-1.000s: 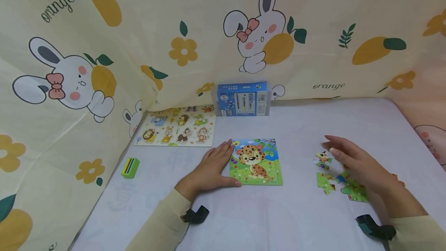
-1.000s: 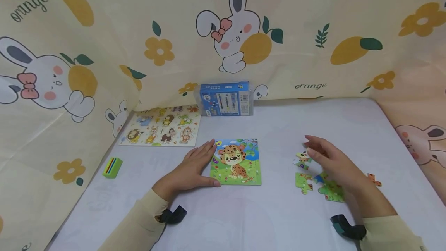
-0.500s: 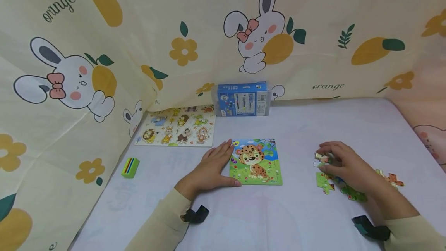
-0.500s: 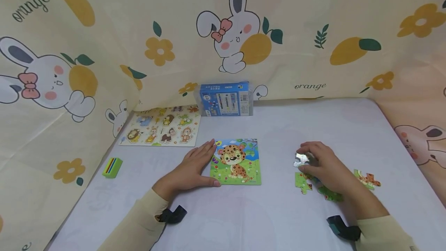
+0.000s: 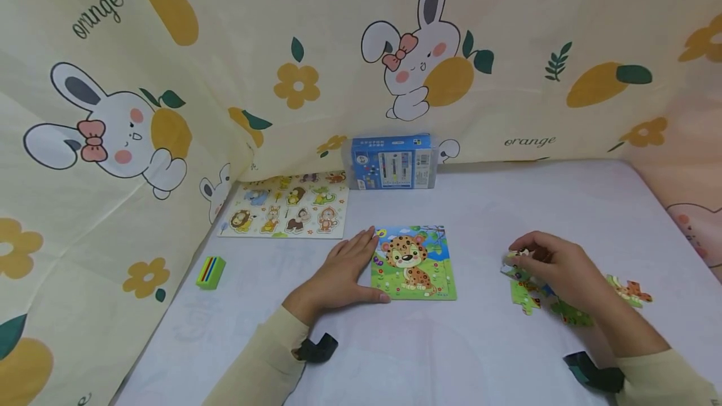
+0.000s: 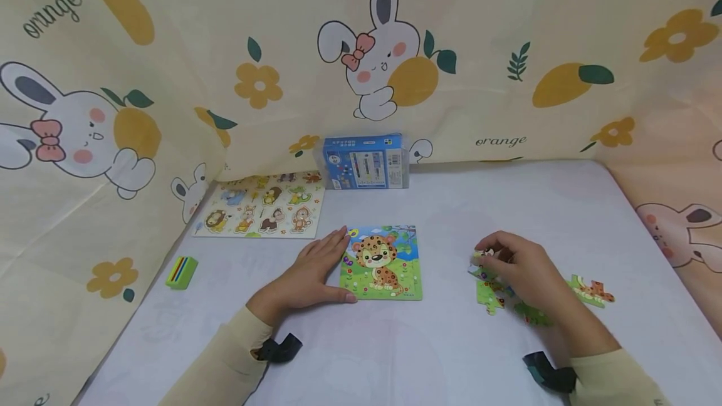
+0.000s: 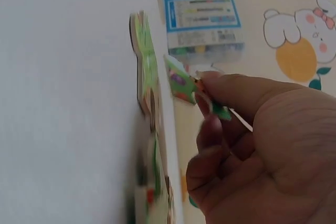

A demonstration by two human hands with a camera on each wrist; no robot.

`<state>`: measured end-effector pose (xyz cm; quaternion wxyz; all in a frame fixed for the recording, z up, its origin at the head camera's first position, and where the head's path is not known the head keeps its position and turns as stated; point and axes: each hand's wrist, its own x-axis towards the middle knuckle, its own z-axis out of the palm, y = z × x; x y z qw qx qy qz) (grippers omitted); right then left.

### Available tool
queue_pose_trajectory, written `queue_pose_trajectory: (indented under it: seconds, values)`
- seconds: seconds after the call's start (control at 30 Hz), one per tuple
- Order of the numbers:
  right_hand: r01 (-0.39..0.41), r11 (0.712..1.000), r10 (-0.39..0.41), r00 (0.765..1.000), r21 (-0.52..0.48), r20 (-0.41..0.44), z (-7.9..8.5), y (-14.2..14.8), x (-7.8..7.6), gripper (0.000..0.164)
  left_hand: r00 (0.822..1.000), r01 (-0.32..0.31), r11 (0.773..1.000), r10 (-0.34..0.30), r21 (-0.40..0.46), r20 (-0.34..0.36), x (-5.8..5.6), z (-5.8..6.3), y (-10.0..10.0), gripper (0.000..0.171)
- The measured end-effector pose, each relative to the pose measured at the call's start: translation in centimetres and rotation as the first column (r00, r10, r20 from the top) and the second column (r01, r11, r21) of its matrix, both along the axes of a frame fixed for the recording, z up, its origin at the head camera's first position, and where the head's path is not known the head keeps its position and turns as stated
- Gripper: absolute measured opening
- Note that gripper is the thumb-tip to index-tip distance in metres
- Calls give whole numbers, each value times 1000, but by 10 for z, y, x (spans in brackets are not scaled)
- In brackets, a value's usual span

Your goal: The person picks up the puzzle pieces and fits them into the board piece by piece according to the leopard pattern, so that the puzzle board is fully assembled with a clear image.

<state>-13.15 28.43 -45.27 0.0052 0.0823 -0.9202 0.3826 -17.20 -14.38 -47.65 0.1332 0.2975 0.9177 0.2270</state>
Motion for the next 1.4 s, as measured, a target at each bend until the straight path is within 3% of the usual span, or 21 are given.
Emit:
queue_pose_trajectory:
  seconds: [0.3, 0.53, 0.73, 0.9, 1.1, 1.4]
  values:
    - [-58, 989, 74, 991, -133, 115, 4, -17, 2, 25, 1000, -3, 1000, 3, -7, 8, 0, 0, 0, 125]
    - [-80, 951, 141, 972, -300, 188, 3, -36, -1, 28, 1000, -16, 999, 16, -32, 12, -1, -2, 1, 126]
    - [-101, 916, 183, 966, -388, 181, 1, -54, -4, 24, 1000, -16, 1000, 16, -14, 7, -1, -1, 1, 126]
    - [-119, 908, 202, 965, -402, 170, 0, -70, -8, 22, 1000, -13, 1000, 13, -15, 7, -1, -2, 0, 126]
    - [-173, 927, 232, 961, -332, 147, -2, -93, -13, 15, 1000, -7, 1000, 7, -1, 7, -1, -2, 0, 126]
    - [-221, 928, 266, 957, -301, 119, -8, -127, -19, 11, 1000, -9, 1000, 9, -8, 10, -1, -1, 0, 125]
